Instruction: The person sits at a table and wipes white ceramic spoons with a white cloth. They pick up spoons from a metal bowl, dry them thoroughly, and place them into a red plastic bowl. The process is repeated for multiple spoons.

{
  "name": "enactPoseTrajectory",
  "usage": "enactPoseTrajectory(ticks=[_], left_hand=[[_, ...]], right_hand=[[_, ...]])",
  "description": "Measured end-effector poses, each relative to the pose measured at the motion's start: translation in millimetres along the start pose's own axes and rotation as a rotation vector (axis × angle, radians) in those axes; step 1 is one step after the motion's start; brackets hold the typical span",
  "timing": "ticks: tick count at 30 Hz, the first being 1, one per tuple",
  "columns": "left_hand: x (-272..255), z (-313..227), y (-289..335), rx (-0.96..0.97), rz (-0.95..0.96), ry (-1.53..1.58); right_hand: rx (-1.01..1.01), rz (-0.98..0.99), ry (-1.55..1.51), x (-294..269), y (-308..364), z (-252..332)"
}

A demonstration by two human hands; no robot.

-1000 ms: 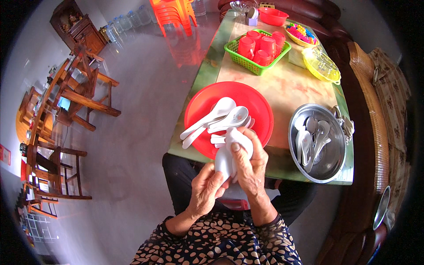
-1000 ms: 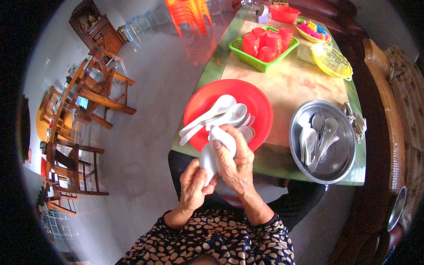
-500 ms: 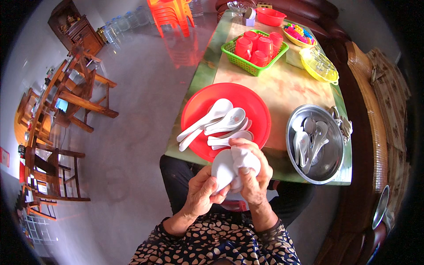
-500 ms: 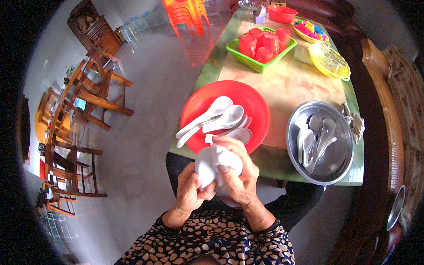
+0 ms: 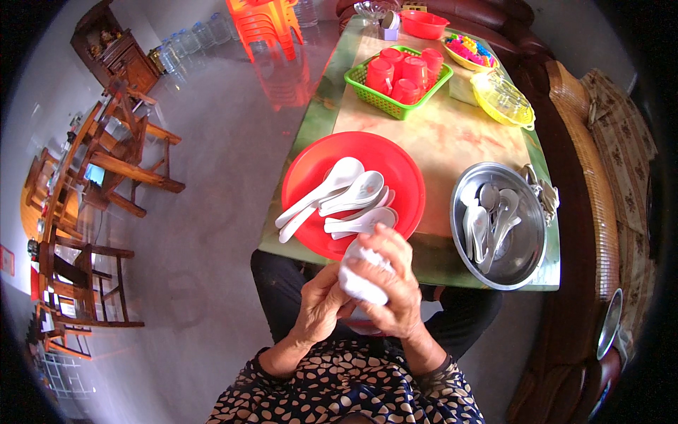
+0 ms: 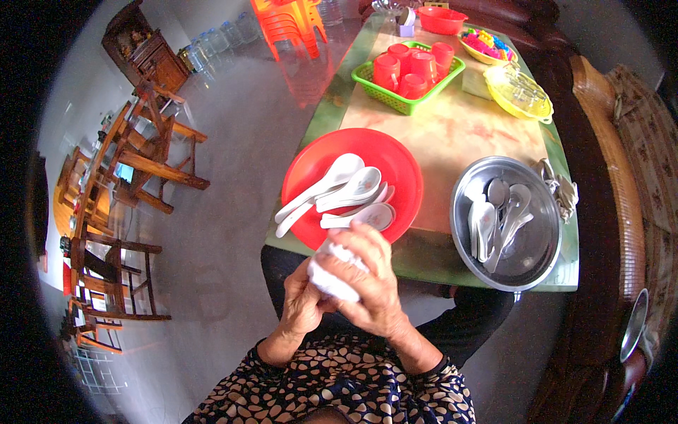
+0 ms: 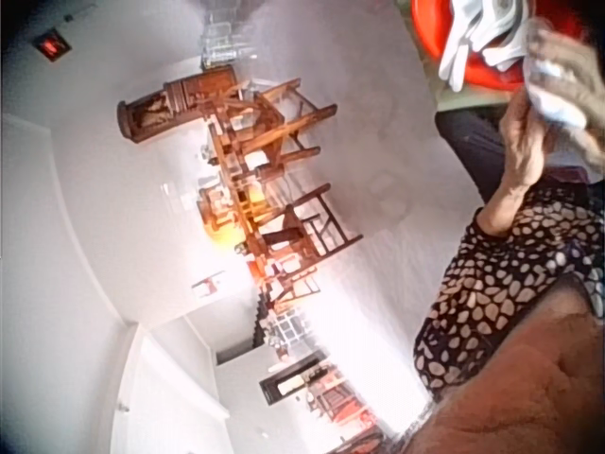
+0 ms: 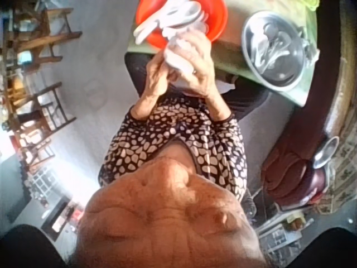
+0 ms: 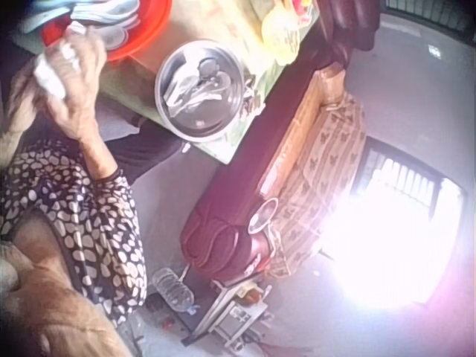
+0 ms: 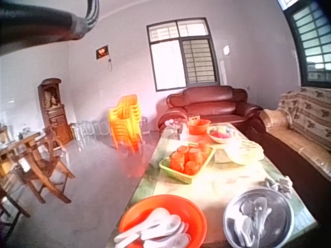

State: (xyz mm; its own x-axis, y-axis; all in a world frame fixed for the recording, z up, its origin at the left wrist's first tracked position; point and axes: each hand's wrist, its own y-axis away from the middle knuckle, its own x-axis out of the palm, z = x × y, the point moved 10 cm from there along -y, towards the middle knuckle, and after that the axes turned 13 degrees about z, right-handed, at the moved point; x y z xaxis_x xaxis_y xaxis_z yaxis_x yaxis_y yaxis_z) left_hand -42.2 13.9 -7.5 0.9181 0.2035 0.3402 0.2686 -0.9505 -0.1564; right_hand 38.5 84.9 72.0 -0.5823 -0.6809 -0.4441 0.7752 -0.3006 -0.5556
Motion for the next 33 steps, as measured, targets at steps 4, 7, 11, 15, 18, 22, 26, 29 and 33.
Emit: enactPoseTrajectory(ticks=[4,7,11,15,18,22,26,29,33], left_hand=[[11,0,2,-0.026,0.117,-0.031],[24,-11,-2,0.015,0.223,-0.083],[25,-14,-1,0.007,0.259,-0.124],[16,-6,-2,0.025,0.128,-0.043],[8,-7,-9,0.073,-0.041,-0.095],[-11,8,-6,0.025,-0.221,0.079],[-5,-2,-10,0.087,-0.186,0.166],[-14,-3,-9,0.002,-0.226,-0.039],[-10,2,-10,0.017,-0.298,0.201]], right_hand=[[-0.02,0.042,0.024,-8,-10,11],[-0.003,0.071,-0.068,-15,-21,9],[0.277,-0.07,-0.279,-25,-15,-16],[0.417,-0.333,-0.514,-14,1,-39],[0.338,-0.297,-0.304,4,0,-44],[0.152,-0.231,0.192,8,-10,-10],[0.076,-0.212,0.313,19,-8,8],[0.069,-0.252,0.357,25,-1,11],[0.109,-0.234,0.288,23,6,7]])
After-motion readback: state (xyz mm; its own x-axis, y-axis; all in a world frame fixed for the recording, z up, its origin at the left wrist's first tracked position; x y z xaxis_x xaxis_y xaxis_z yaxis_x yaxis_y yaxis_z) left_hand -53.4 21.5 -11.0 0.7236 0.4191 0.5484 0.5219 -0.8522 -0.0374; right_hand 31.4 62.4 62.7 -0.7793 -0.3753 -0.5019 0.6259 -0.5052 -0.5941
